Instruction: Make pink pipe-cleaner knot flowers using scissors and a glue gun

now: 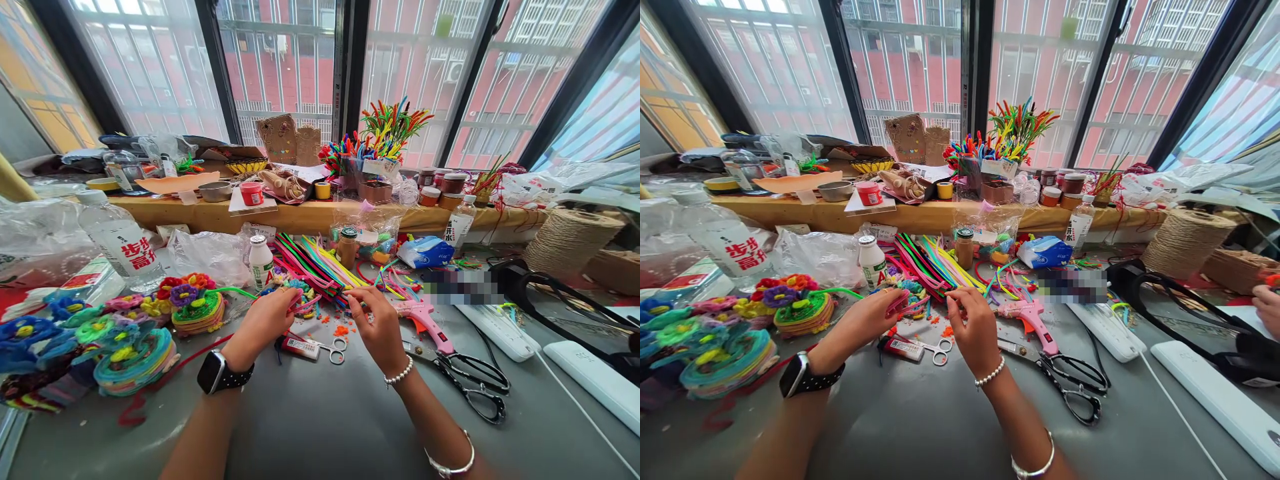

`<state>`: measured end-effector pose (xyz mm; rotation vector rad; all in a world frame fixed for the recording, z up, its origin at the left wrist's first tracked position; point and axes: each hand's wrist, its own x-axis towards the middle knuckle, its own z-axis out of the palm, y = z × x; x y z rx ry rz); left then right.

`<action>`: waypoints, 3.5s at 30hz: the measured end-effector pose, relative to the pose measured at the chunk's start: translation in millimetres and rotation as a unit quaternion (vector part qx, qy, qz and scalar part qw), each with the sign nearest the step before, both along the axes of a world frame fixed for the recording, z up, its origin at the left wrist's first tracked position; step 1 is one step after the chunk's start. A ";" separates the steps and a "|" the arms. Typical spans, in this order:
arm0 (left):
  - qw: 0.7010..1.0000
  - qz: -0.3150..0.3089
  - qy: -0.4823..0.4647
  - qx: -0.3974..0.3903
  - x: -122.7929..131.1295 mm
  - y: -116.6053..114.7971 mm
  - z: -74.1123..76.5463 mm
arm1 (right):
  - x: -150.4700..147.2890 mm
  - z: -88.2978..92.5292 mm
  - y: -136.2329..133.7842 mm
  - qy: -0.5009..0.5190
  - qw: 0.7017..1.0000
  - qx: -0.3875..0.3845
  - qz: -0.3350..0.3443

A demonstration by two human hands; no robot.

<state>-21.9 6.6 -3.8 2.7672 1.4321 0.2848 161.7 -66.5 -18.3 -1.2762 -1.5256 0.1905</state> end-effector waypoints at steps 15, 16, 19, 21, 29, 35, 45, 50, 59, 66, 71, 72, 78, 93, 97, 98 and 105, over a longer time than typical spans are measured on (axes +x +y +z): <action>0.976 -0.008 -0.207 -0.069 1.3 -4.7 16.4 | -6.6 -7.9 0.9 0.039 0.998 -0.042 0.040; 0.963 -0.030 -0.249 -0.102 3.5 -6.5 18.3 | -7.2 -7.8 1.3 0.075 0.993 -0.064 0.059; 0.916 -0.087 -0.321 -0.226 14.6 -13.2 19.3 | -8.9 -6.7 2.6 0.211 0.959 -0.132 0.136; 0.893 -0.104 -0.344 -0.271 23.7 -16.6 15.9 | -9.5 -6.1 3.4 0.295 0.931 -0.141 0.163; 0.874 -0.061 -0.380 -0.296 29.2 -15.2 11.5 | 6.4 -4.0 9.8 0.521 0.848 -0.088 0.043; 0.860 -0.028 -0.411 -0.302 23.9 -13.1 15.1 | 15.9 -4.1 12.9 0.563 0.821 -0.081 0.052; 0.825 -0.005 -0.447 -0.344 21.3 -14.4 15.9 | 13.4 -0.1 9.6 0.598 0.783 -0.090 0.145; 0.807 0.017 -0.489 -0.330 24.0 -15.9 15.8 | 15.3 0.0 10.3 0.609 0.776 -0.070 0.148; 0.801 0.018 -0.552 -0.229 34.7 -24.1 13.3 | 5.2 -4.8 5.8 0.353 0.933 -0.040 0.068; 0.772 -0.004 -0.604 -0.196 41.4 -30.8 10.7 | -0.5 -4.4 -0.7 0.053 0.998 0.030 -0.010; 0.773 0.011 -0.609 -0.175 43.9 -33.9 10.1 | -1.6 -4.0 -3.0 -0.028 0.998 0.047 -0.020; 0.777 0.008 -0.606 -0.171 44.1 -34.0 10.4 | -2.1 -4.0 -3.3 -0.034 0.998 0.048 -0.016; 0.770 -0.015 -0.613 -0.176 43.0 -31.8 11.0 | -5.7 -2.3 -4.1 -0.034 0.998 0.050 -0.022; 0.805 0.010 -0.578 -0.136 38.7 -26.9 10.7 | -2.8 -1.8 -4.4 -0.093 0.995 0.039 -0.013; 0.810 0.028 -0.574 -0.116 35.8 -25.3 10.4 | -1.9 -5.3 -1.3 -0.165 0.984 0.062 -0.039; 0.810 0.029 -0.574 -0.114 35.6 -25.1 10.1 | -1.9 -6.3 -0.7 -0.183 0.980 0.066 -0.047; 0.802 0.033 -0.580 -0.139 37.6 -27.1 11.3 | -2.1 -9.1 -0.8 -0.291 0.949 0.085 -0.081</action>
